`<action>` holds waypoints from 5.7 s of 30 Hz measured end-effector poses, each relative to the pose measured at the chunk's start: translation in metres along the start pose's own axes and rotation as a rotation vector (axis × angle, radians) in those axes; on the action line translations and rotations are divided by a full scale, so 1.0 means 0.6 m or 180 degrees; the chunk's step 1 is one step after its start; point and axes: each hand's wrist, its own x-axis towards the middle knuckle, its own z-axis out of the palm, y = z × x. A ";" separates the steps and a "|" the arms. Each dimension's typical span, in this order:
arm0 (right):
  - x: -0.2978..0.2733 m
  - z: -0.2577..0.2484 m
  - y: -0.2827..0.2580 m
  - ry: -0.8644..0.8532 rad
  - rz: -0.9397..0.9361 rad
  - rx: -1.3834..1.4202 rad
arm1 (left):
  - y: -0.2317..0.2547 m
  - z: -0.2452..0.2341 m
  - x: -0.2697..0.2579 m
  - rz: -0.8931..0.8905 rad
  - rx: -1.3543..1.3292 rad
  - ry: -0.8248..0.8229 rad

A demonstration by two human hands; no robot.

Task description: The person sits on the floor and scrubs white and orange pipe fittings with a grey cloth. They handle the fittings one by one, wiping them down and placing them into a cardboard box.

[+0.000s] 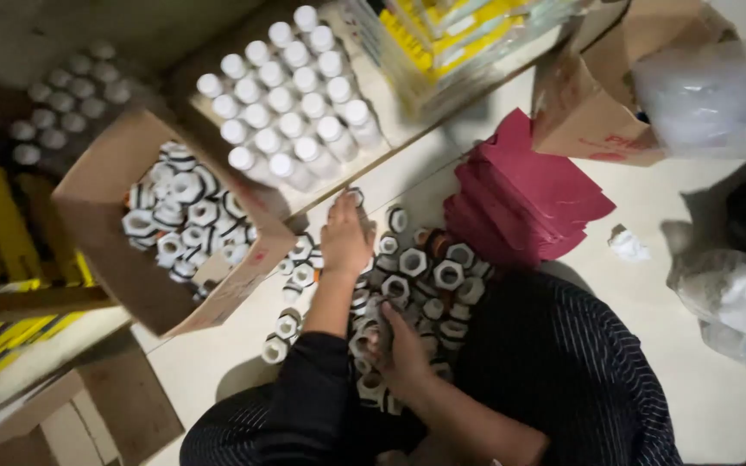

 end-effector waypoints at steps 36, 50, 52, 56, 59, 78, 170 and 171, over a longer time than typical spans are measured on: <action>-0.001 -0.039 0.071 -0.0346 -0.3224 -0.4355 | -0.075 0.125 -0.321 -0.0864 -0.2858 0.0895; -0.025 -0.022 0.065 -0.0463 -0.3227 -0.4145 | -0.061 0.100 -0.321 0.0033 -0.4048 0.1717; -0.016 -0.030 0.067 -0.0397 -0.3475 -0.4408 | -0.062 0.101 -0.315 -0.0042 -0.4145 0.1782; 0.024 -0.059 0.072 -0.0545 -0.3712 -0.4590 | -0.051 0.119 -0.299 -0.0061 -0.4342 0.1762; 0.027 -0.043 0.057 -0.0631 -0.3462 -0.4111 | -0.031 0.051 -0.309 -0.0316 -0.4912 0.1610; 0.071 -0.075 0.040 -0.1546 -0.3964 -0.6126 | -0.029 0.033 -0.320 -0.1906 -0.6216 0.1108; 0.003 -0.034 0.013 -0.0680 -0.2470 -0.5605 | -0.025 0.051 -0.316 -0.0691 -0.4806 0.1733; -0.002 -0.028 0.011 -0.0583 -0.2212 -0.5335 | -0.032 0.062 -0.311 -0.0372 -0.4599 0.1745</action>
